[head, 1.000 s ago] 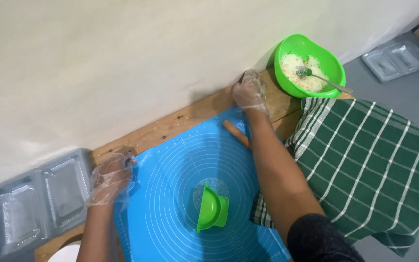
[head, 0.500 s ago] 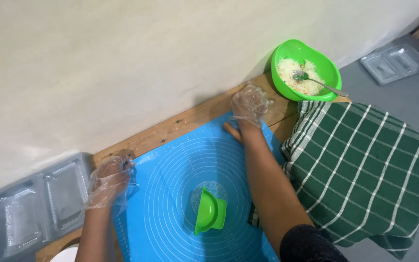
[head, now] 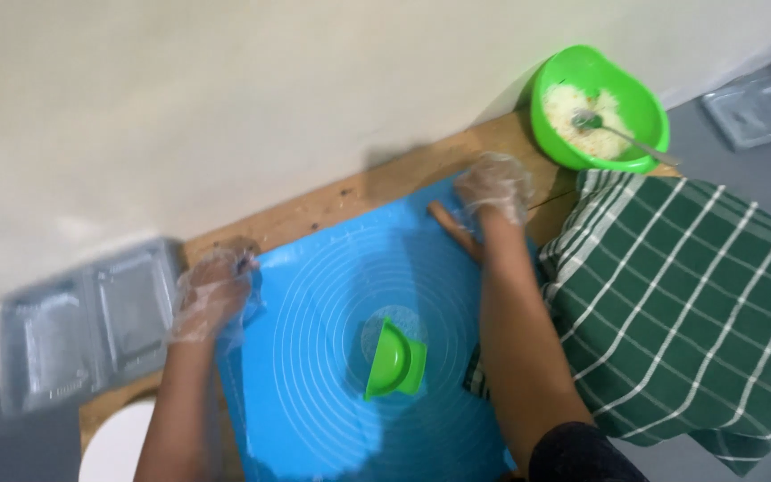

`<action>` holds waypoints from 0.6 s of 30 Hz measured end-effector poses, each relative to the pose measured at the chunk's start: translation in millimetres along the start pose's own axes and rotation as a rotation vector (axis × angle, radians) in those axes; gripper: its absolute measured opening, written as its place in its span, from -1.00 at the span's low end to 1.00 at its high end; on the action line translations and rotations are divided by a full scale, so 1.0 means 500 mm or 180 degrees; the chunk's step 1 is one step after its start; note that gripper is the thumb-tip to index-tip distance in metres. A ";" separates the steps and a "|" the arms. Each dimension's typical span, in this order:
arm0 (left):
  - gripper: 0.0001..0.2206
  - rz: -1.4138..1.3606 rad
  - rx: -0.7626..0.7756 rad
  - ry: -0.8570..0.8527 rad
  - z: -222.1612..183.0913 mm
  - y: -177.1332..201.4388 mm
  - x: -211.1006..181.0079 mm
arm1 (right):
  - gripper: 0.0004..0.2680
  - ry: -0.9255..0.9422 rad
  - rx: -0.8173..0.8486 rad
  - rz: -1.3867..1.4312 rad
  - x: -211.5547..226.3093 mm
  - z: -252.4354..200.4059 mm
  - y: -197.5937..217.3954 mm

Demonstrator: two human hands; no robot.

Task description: Rolling out dough, placing it in a mold, adding filling, and sealing the mold to create pastries.

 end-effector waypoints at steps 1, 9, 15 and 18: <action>-0.65 0.0126 -0.0067 -0.0071 -0.014 0.019 -0.017 | -0.55 -0.0088 0.0215 0.0141 -0.016 -0.011 -0.035; -0.64 0.0349 -0.0440 -0.0713 -0.024 0.032 -0.004 | -0.50 -0.0229 0.2027 0.0290 -0.076 0.011 -0.097; -0.77 -0.0129 -0.0244 -0.0371 0.003 0.009 0.020 | -0.71 0.0895 0.1285 0.0520 -0.071 0.028 -0.066; -0.78 -0.0376 -0.0368 -0.0659 -0.012 0.019 0.016 | -0.77 0.1472 0.0834 0.0693 -0.026 0.013 0.039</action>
Point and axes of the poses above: each hand's wrist, its own z-axis towards the middle knuckle, its own y-axis out of the back of the hand, x = y × z, the point moved 7 cm from there along z, towards the middle knuckle, and after that the axes turned 7 degrees about -x, right-handed, at the moved point
